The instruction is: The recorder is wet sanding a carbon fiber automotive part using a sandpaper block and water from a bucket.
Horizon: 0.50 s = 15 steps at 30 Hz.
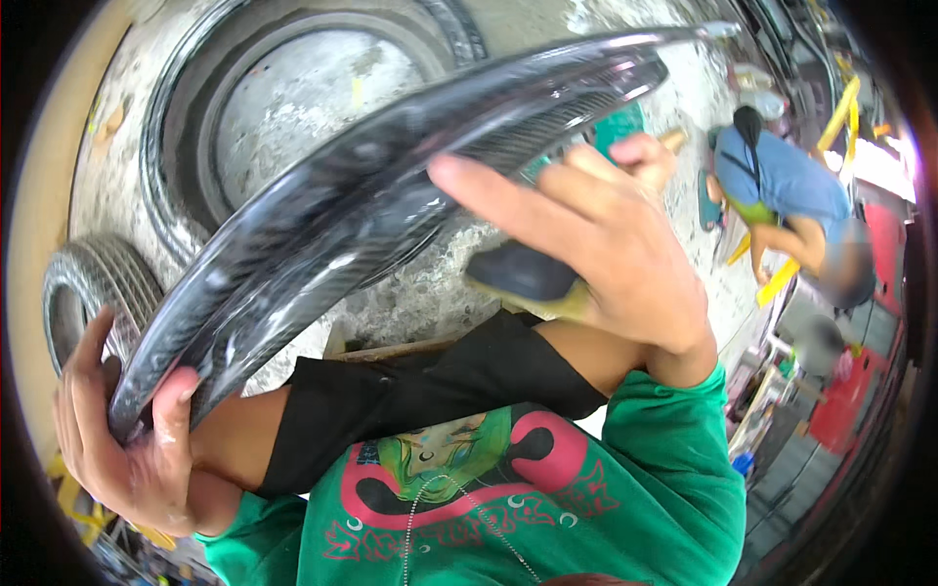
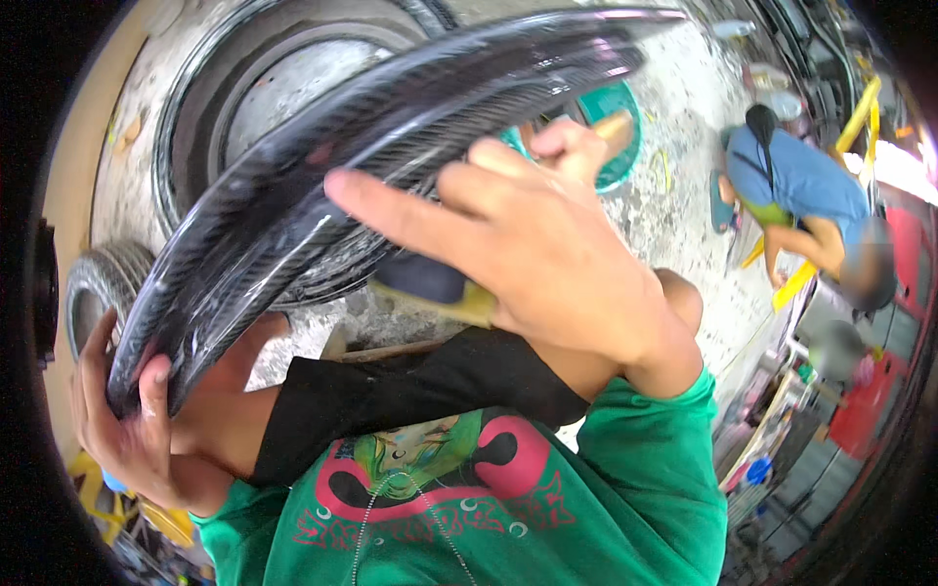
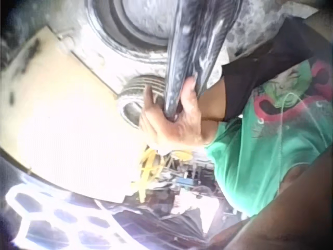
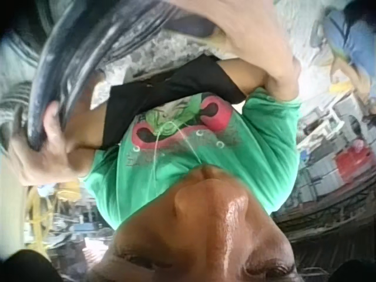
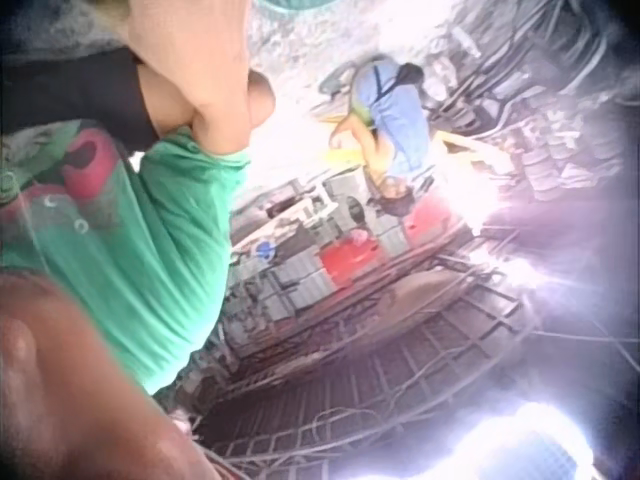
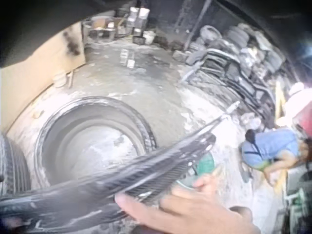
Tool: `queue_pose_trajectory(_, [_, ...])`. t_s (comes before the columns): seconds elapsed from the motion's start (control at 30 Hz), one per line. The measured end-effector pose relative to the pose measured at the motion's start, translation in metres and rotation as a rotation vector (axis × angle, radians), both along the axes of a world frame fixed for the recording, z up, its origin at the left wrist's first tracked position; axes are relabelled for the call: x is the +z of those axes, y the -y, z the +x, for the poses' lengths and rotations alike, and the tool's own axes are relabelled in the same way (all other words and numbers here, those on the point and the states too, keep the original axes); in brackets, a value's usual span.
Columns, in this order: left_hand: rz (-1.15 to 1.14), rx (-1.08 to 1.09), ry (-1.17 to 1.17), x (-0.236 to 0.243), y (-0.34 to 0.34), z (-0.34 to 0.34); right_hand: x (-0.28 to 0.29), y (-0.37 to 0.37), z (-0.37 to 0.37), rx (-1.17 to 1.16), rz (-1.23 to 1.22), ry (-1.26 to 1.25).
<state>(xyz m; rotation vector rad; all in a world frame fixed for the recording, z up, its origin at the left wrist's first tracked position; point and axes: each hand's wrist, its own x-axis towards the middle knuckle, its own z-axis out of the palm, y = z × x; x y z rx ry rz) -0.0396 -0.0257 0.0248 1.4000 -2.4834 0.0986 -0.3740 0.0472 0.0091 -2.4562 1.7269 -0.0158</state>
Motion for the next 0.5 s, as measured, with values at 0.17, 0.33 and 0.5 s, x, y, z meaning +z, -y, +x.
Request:
queue_pose_trajectory(0.17, [0.008, -0.026, -0.008, -0.001, 0.001, 0.005, -0.028, -0.003, -0.058, -0.216, -0.035, 0.191])
queue_pose_trajectory(0.33, [0.02, -0.074, -0.016, -0.003, 0.003, 0.007, -0.037, -0.018, -0.108, -0.542, -0.106, 0.215])
queue_pose_trajectory(0.5, [0.027, -0.063, -0.003, 0.001, 0.001, 0.008, -0.056, -0.014, -0.16, -0.761, -0.109, 0.02])
